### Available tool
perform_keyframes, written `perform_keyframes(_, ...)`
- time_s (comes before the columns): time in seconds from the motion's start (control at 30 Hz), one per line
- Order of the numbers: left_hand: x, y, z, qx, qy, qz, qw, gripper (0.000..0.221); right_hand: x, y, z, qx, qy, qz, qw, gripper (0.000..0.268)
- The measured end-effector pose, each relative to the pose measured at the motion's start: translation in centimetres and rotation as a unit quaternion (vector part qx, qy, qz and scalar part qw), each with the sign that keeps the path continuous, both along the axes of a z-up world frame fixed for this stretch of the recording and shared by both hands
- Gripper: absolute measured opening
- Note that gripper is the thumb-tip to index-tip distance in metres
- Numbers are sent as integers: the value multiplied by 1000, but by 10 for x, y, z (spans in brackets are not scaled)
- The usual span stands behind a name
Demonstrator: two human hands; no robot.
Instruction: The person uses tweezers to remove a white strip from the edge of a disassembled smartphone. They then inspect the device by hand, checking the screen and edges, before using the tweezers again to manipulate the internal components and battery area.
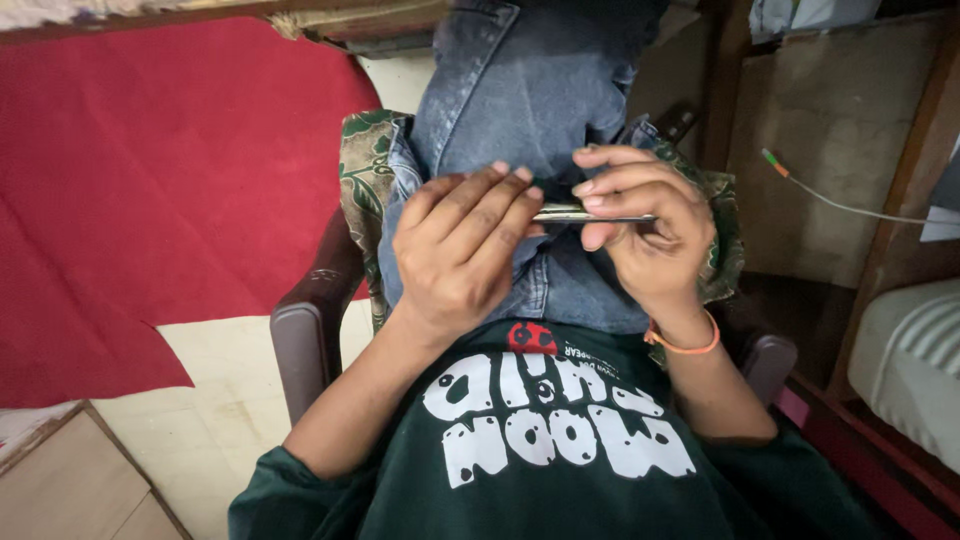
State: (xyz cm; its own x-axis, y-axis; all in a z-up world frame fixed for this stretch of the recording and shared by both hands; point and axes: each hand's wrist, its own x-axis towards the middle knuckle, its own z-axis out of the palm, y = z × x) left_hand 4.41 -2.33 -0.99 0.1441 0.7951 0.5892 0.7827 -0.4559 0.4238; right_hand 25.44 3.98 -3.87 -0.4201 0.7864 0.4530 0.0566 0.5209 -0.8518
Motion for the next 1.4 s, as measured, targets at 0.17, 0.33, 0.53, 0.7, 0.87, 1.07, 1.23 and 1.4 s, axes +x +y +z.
perform_keyframes(0.17, 5, -3, 7, 6, 53, 33, 998, 32, 2, -4, 1, -26, 21, 9, 999, 32)
perform_keyframes(0.33, 13, -1, 16, -10, 50, 12, 999, 33, 2, -8, 0, -17, -19, 19, 1000, 32)
perform_keyframes(0.53, 16, 7, 6, 14, 30, 14, 999, 28, 2, -10, -8, -45, 65, -1, 997, 31)
perform_keyframes(0.7, 21, 4, 12, -8, 37, 20, 999, 30, -7, -14, -11, -36, 86, -77, 993, 32)
perform_keyframes(0.87, 19, 1, 17, -58, 35, -14, 998, 38, -3, -14, -5, 7, 45, -69, 997, 33)
perform_keyframes(1.07, 29, 4, 17, -19, 18, 17, 1000, 28, -10, -16, 6, 1, 62, -60, 996, 33)
perform_keyframes(1.23, 26, -19, 32, -57, -180, -21, 982, 27, -1, -35, 26, -76, 185, -80, 977, 58)
perform_keyframes(1.4, 26, -43, 33, -231, -662, -73, 710, 33, 11, -56, 26, -193, 197, 102, 956, 94)
